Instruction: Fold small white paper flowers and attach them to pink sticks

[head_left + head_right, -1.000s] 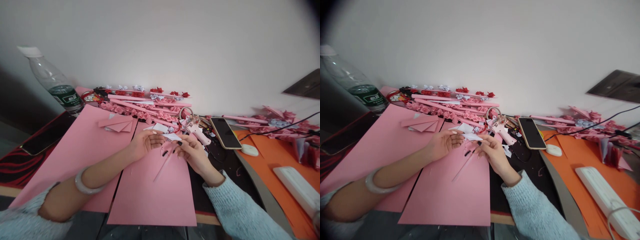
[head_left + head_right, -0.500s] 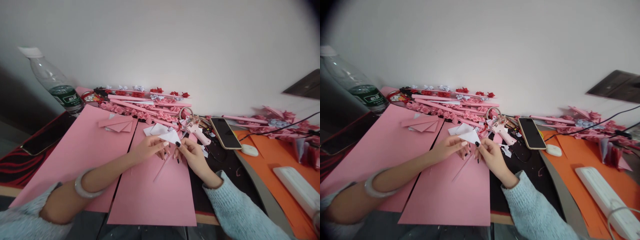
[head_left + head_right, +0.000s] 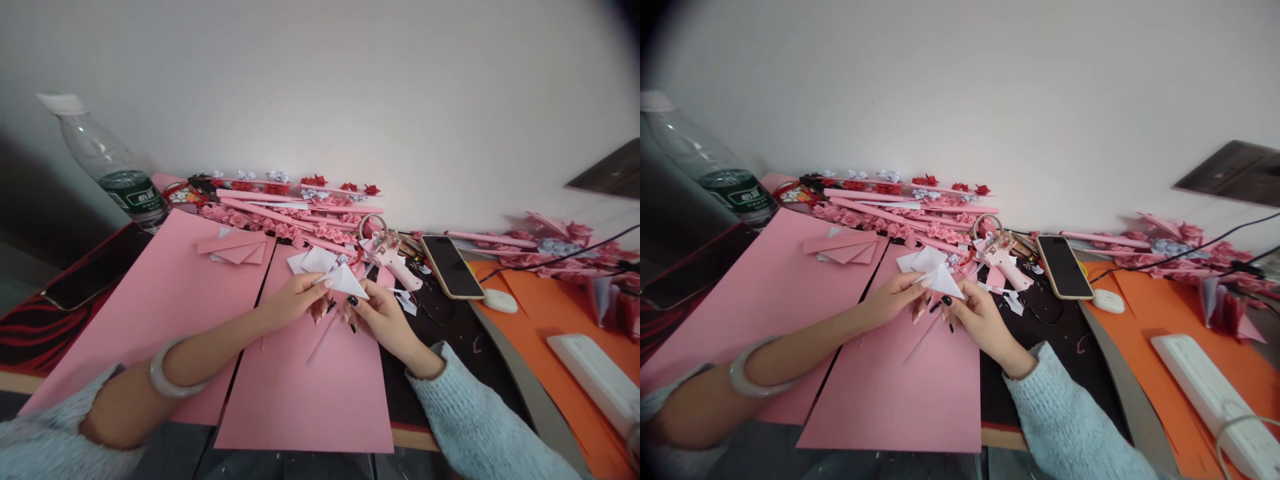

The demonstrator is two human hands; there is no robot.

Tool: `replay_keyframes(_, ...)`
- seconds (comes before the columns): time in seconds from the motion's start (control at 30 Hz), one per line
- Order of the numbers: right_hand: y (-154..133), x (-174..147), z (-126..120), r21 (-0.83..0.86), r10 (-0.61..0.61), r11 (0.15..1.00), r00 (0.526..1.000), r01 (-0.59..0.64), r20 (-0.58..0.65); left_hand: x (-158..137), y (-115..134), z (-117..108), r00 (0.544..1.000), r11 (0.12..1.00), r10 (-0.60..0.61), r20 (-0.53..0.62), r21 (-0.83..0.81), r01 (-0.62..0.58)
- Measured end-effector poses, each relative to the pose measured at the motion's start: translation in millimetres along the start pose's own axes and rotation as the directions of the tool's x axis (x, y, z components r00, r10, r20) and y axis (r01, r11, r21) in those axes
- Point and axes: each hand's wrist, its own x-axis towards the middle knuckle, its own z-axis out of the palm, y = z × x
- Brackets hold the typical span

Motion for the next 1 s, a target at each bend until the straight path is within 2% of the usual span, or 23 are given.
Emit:
replay_keyframes(0.17, -2, -2, 2, 0.011, -0.01, 1.0, 1.0, 0.01, -0.002, -3, 2, 4, 0.998, 0.999, -0.032, 0.048, 0.011, 0.031)
replay_keyframes(0.43, -2, -6, 5, -0.015, -0.009, 1.0, 0.999, 0.008, -0.037, -2, 5, 5, 0.999, 0.999, 0.032, -0.008, -0.016, -0.032)
replay_keyframes(0.6, 0, -7, 6, -0.048, -0.028, 0.998, 0.999, 0.027, -0.021, -5, 6, 8, 0.994, 0.994, 0.089, -0.059, 0.067, -0.085)
replay_keyframes(0.8, -1, -8, 6, -0.154, -0.059, 0.986, 0.998, 0.059, 0.007, -11, 6, 12, 0.986, 0.965, 0.16, -0.04, 0.216, -0.148)
replay_keyframes(1.0, -5, -8, 6, -0.267, -0.071, 0.959, 0.994, 0.092, 0.086, -13, 6, 13, 0.979, 0.937, 0.197, -0.053, 0.303, -0.172)
